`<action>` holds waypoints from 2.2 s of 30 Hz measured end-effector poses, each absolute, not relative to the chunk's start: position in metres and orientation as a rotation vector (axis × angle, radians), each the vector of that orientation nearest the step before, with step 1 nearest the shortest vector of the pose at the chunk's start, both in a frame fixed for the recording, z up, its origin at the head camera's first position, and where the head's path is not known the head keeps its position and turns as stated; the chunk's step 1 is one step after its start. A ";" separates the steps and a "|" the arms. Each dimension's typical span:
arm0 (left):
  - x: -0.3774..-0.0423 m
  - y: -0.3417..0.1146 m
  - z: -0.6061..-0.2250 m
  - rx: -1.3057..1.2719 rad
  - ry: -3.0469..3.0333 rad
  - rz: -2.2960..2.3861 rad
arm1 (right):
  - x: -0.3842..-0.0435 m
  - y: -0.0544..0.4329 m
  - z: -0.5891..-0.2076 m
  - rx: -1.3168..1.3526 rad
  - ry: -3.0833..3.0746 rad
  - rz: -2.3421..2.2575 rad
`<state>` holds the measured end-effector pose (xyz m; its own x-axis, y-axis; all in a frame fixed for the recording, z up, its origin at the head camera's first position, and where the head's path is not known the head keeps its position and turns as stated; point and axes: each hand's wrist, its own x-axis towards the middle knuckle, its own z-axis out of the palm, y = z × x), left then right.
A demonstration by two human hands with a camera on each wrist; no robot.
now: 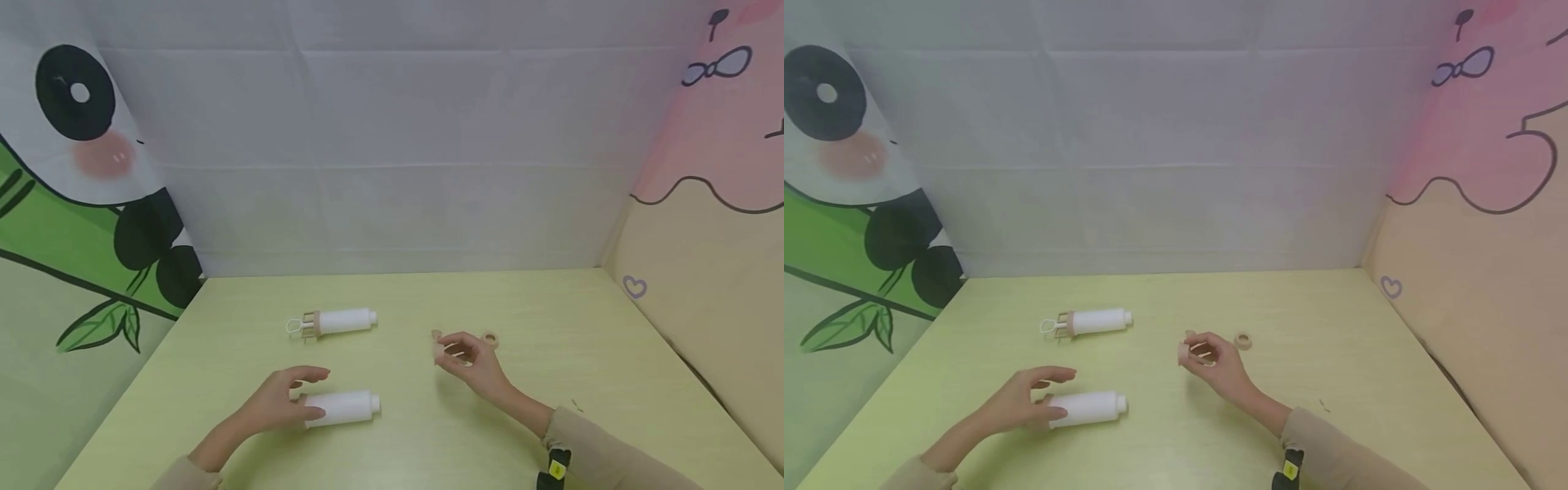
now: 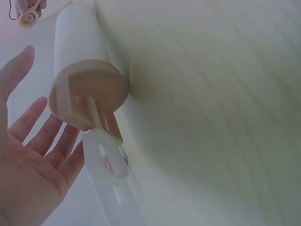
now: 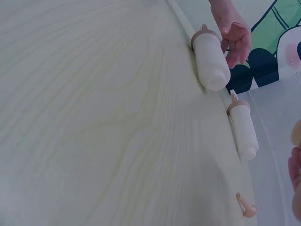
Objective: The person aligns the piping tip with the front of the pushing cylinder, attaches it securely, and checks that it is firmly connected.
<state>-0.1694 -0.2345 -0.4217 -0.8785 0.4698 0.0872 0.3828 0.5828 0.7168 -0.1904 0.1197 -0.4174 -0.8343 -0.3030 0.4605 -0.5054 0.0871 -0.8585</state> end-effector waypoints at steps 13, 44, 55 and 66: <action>-0.163 -0.248 -0.427 0.626 2.703 1.081 | -0.202 0.124 -0.442 0.839 -2.179 1.831; -0.180 -0.243 -0.429 0.715 2.527 1.314 | -0.194 0.126 -0.436 0.784 -2.224 1.871; -0.197 -0.216 -0.416 0.816 2.570 1.419 | -0.196 0.124 -0.438 0.792 -2.218 1.885; -0.208 -0.190 -0.408 0.872 2.524 1.471 | -0.195 0.118 -0.437 0.784 -2.226 1.910</action>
